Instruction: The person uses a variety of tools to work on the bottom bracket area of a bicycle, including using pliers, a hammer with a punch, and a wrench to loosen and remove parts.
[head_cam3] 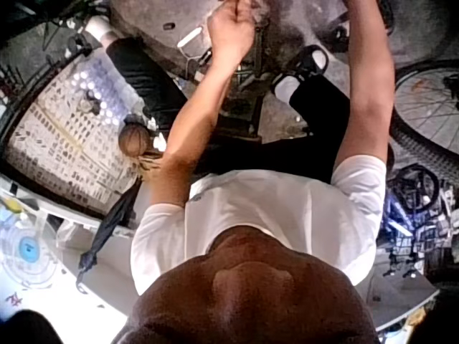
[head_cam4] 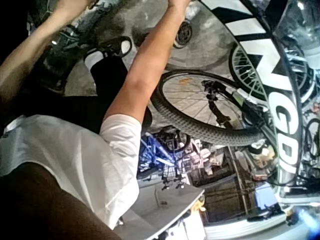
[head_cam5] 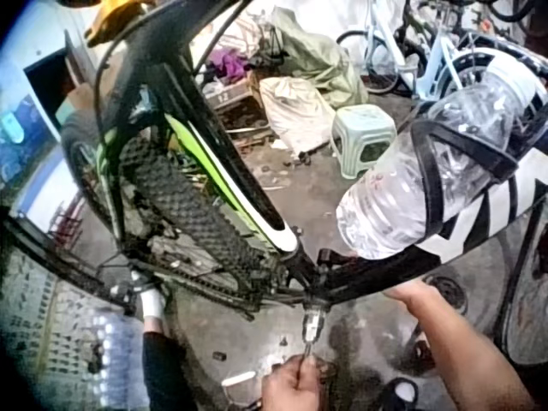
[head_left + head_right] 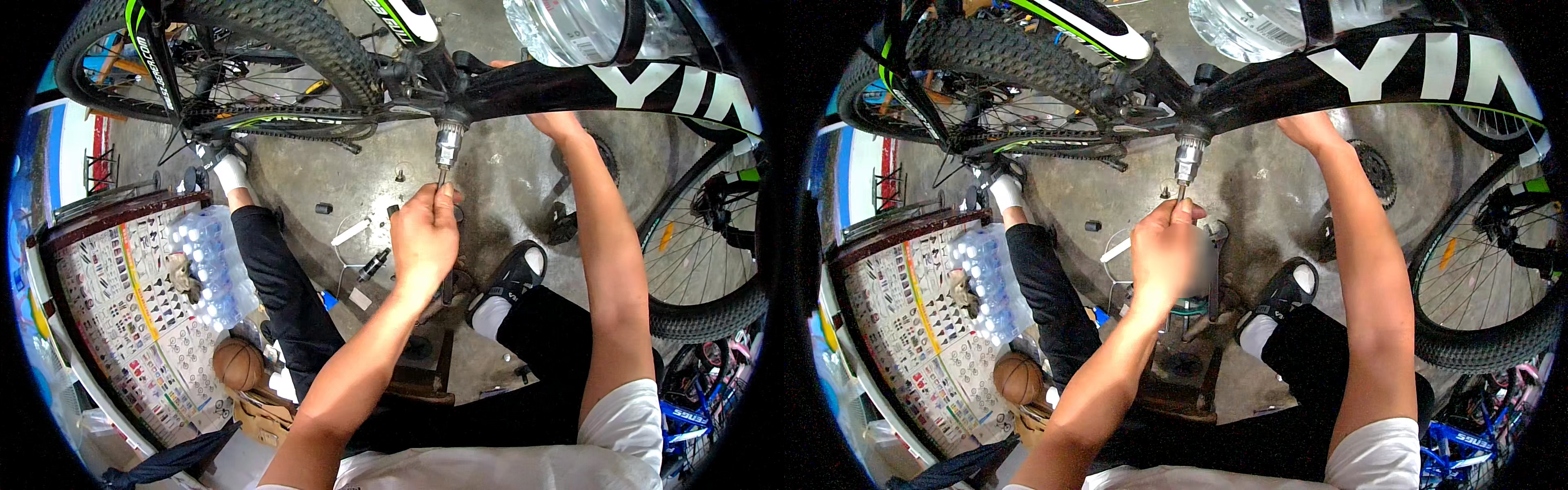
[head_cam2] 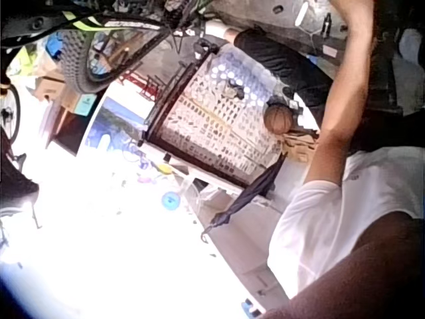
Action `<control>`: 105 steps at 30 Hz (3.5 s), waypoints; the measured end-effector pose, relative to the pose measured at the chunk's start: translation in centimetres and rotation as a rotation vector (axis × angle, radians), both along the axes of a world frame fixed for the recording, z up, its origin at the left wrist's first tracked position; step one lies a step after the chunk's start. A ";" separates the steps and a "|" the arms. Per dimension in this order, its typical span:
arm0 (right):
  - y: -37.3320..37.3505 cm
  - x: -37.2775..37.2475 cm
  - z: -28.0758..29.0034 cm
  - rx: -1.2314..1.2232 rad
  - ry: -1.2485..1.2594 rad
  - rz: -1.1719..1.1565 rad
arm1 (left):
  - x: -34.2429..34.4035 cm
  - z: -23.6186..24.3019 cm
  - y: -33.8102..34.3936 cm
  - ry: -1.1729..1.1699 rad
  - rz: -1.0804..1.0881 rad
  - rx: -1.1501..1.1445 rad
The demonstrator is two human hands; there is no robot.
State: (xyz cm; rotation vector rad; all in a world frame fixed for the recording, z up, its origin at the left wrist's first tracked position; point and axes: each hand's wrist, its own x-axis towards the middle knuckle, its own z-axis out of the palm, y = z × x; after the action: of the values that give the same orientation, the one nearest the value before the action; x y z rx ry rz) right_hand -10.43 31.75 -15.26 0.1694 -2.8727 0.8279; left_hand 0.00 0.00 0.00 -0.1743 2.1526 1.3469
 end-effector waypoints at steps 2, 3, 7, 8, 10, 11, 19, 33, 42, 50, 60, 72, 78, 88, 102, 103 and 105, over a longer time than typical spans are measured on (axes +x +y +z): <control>-0.2 0.0 0.7 -0.027 -0.013 -0.005 | -0.6 0.6 -1.0 -0.333 0.117 0.435; -1.8 -0.1 0.3 -0.072 -0.013 -0.008 | -0.7 1.6 -2.5 -0.465 0.223 0.698; -1.4 0.2 1.3 -0.072 0.023 -0.001 | -0.9 1.9 -3.0 -0.733 0.340 0.815; -1.5 0.2 1.2 -0.100 0.033 0.000 | -0.9 1.8 -3.2 -0.747 0.303 0.806; -1.3 0.1 1.2 -0.202 0.046 0.003 | -1.3 1.3 -3.4 -0.743 0.264 0.818; -1.2 0.1 1.1 -0.184 0.047 0.000 | -1.5 1.2 -3.4 -0.754 0.267 0.802; -1.0 1.3 3.7 0.127 -0.160 -0.098 | -1.2 0.5 -3.9 -0.443 -0.025 0.555; 1.4 -1.0 0.6 -0.108 -0.059 0.175 | 14.2 -18.2 -14.2 -0.080 -0.441 -0.819; 1.1 -1.1 0.7 -0.099 0.004 0.245 | 18.6 -18.0 -10.3 0.376 -0.969 -0.863; 0.9 -0.3 1.8 0.060 -0.053 0.134 | 14.8 -16.8 -11.9 0.494 -1.473 -0.814; 3.2 -1.1 -2.7 0.192 0.025 0.330 | 4.0 -7.6 -19.0 -0.276 -0.975 -0.408; 3.2 -1.5 -3.5 0.319 0.025 0.298 | -10.9 -1.5 -12.9 -0.082 -0.904 0.070; 3.3 -0.9 -3.6 0.550 -0.042 0.282 | -12.0 -2.2 -11.8 -0.064 -1.001 0.104; 2.6 -1.4 -2.1 0.279 0.060 0.269 | -15.6 -1.7 -9.2 -0.186 -1.169 -0.004; 4.3 -1.4 -5.9 0.620 0.241 0.359 | -11.6 -9.6 -13.8 -0.280 -0.037 0.771; 4.4 -1.1 -6.2 0.471 0.271 0.354 | -10.2 -10.5 -12.7 -0.270 0.144 0.802; 4.5 -0.5 -6.4 0.463 0.259 0.366 | -8.8 -11.5 -10.2 -0.377 0.373 0.954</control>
State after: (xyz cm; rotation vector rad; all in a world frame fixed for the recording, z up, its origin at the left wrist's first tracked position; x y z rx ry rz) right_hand -10.96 36.29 -21.62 0.8063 -2.7642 0.1454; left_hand -8.76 -10.18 -11.54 -0.4091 1.0360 2.1886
